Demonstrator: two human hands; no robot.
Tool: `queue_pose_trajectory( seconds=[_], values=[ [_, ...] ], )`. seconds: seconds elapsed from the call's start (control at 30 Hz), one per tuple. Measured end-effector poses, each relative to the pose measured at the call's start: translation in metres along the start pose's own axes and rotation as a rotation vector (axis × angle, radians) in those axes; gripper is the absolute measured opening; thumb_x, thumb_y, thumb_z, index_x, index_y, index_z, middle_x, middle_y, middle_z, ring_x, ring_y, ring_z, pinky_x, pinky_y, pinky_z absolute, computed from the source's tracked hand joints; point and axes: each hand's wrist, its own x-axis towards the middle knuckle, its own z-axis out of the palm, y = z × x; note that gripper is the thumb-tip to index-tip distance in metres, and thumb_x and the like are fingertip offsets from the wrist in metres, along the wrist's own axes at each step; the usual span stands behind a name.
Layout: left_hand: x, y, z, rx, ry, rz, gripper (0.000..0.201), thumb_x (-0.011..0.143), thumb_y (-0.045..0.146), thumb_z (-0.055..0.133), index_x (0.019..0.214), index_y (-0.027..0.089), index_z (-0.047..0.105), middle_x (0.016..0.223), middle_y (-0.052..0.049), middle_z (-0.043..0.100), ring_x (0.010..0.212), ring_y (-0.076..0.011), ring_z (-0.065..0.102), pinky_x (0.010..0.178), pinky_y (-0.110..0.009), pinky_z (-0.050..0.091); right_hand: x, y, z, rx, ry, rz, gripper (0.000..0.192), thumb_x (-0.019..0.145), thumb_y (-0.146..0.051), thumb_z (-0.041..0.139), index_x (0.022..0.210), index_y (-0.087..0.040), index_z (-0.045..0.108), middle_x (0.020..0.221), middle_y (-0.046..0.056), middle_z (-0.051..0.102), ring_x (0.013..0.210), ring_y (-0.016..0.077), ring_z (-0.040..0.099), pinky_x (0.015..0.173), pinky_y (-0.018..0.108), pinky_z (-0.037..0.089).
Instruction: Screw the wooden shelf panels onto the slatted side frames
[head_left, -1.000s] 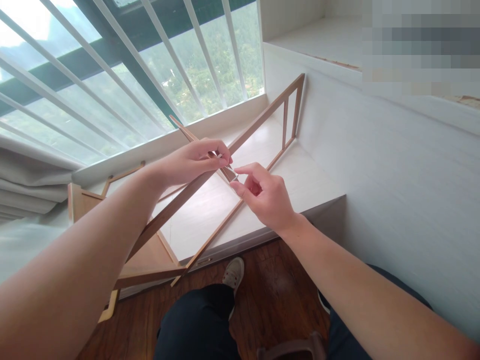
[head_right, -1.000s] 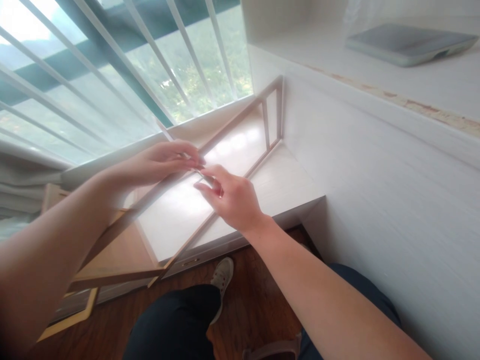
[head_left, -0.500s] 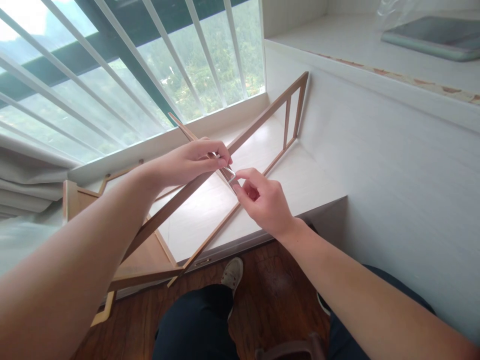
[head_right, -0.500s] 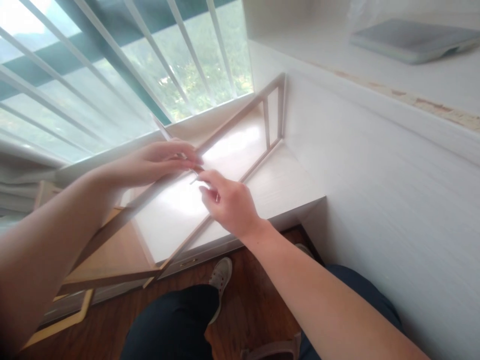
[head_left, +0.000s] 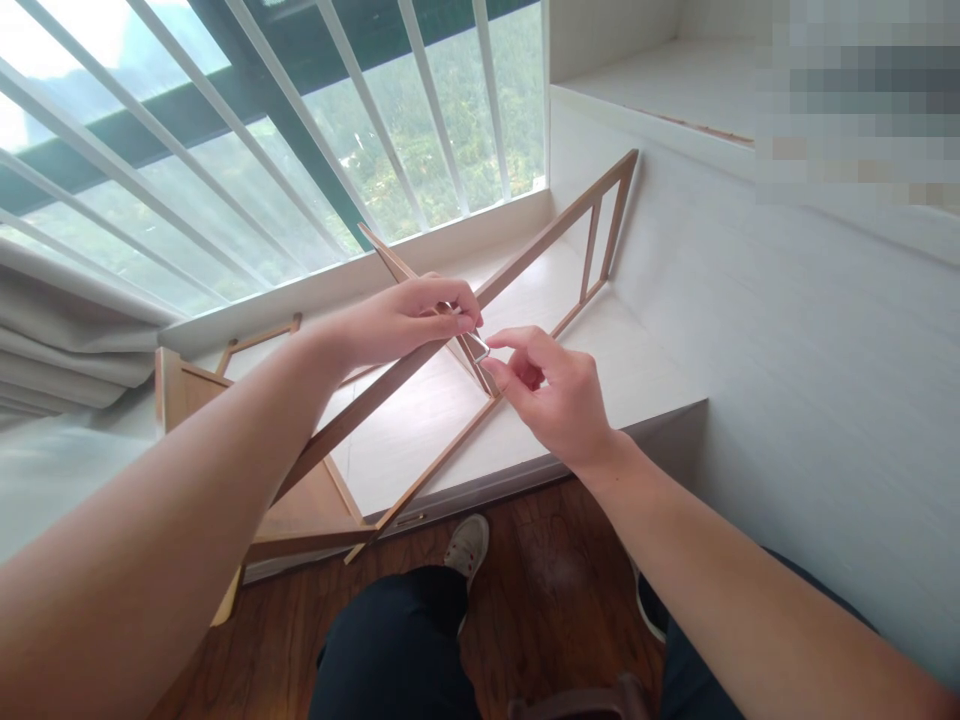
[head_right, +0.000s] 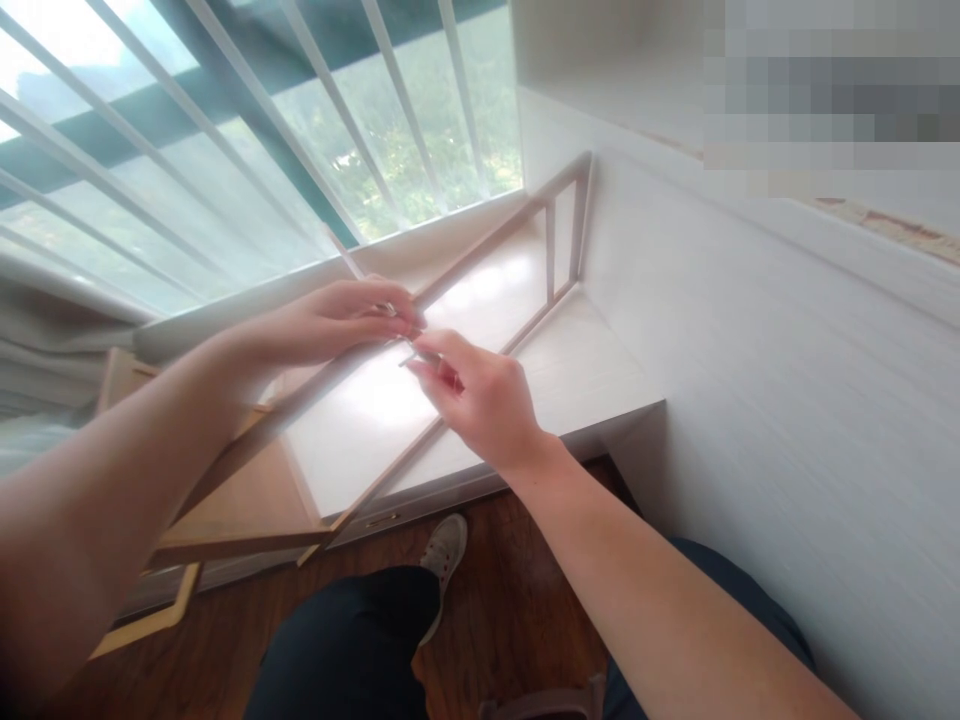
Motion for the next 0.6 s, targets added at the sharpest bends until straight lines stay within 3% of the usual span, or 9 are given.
queue_pose_trajectory(
  seconds=[0.33,0.6],
  values=[
    [-0.0001,-0.0017,0.0000,-0.023,0.005,-0.001,0.024,0.092,0.037,0.056,0.104,0.023,0.071,0.104,-0.004,0.071,0.101,-0.0204,0.064,0.088,-0.032,0.046,0.0033,-0.0030,0.0006,-0.067,0.015,-0.087,0.009,0.097,-0.028,0.067,0.100,-0.021,0.071,0.068,-0.005,0.067,0.056,0.0072,0.056,0.060,0.020,0.047],
    [0.0003,0.0032,-0.0001,-0.029,0.007,-0.018,0.026,0.092,0.040,0.056,0.101,0.021,0.071,0.104,-0.004,0.071,0.102,-0.0204,0.062,0.090,-0.032,0.045,0.0033,-0.0044,0.0034,-0.080,-0.020,-0.058,0.013,0.099,-0.032,0.063,0.101,-0.020,0.069,0.072,-0.003,0.070,0.057,0.0076,0.057,0.060,0.022,0.047]
  ],
)
